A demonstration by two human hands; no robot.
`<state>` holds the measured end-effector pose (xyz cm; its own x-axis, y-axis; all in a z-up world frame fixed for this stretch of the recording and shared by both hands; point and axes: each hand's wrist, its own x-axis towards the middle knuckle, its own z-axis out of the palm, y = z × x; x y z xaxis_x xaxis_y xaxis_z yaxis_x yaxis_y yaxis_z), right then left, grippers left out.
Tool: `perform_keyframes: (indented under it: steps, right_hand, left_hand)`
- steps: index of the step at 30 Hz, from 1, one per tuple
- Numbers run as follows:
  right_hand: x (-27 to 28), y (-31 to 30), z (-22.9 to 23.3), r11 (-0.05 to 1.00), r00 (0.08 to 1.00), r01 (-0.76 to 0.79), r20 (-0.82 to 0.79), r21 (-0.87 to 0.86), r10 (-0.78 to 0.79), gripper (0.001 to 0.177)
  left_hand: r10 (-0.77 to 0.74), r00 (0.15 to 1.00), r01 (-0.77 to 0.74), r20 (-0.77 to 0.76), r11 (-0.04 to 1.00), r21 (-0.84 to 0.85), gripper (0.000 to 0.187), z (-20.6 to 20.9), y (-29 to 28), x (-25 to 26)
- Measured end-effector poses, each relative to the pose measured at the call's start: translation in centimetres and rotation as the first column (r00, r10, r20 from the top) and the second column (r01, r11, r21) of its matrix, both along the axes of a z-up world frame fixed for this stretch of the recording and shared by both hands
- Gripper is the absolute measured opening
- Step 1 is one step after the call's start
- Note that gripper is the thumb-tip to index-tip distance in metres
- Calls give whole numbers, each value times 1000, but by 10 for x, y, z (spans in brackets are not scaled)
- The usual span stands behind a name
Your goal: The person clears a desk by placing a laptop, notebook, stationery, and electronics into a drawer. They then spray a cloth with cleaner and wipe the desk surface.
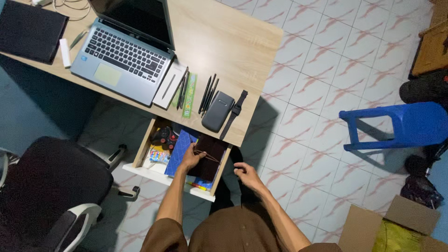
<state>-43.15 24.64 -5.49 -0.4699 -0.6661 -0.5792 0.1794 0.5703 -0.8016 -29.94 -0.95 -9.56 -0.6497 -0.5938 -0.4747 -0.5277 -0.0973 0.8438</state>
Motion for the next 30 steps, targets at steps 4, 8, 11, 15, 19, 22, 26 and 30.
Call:
perform_keyframes:
  steps: [4,8,11,15,19,22,26,30]
  right_hand:
    - [0,-9,5,999,995,-43,97,27,40,36]
    - [2,-27,15,984,993,-117,6,138,117,38]
    - [7,-35,18,977,978,-171,-98,125,183,41]
    - [29,-45,21,927,846,-360,-383,102,371,53]
    - [65,-58,47,852,609,-522,-685,33,399,78]
    - [96,-73,57,736,481,-668,-688,114,544,98]
    - [133,-76,40,570,237,-762,-688,307,686,107]
    - [141,-84,17,583,-16,-653,-779,484,627,97]
  left_hand:
    - [-78,982,95,173,991,-98,65,-4,-6,-3]
    - [47,994,-20,96,963,-268,70,-12,6,-26]
    - [117,992,-79,46,864,-497,76,-15,19,-37]
    - [102,995,-75,3,745,-663,64,0,37,-15]
    - [228,973,-159,14,719,-676,56,46,49,39]
    - [441,895,-221,68,570,-791,68,49,60,92]
    - [591,779,-404,209,728,-554,63,9,55,149]
    - [554,771,-552,313,827,-104,65,2,49,157]
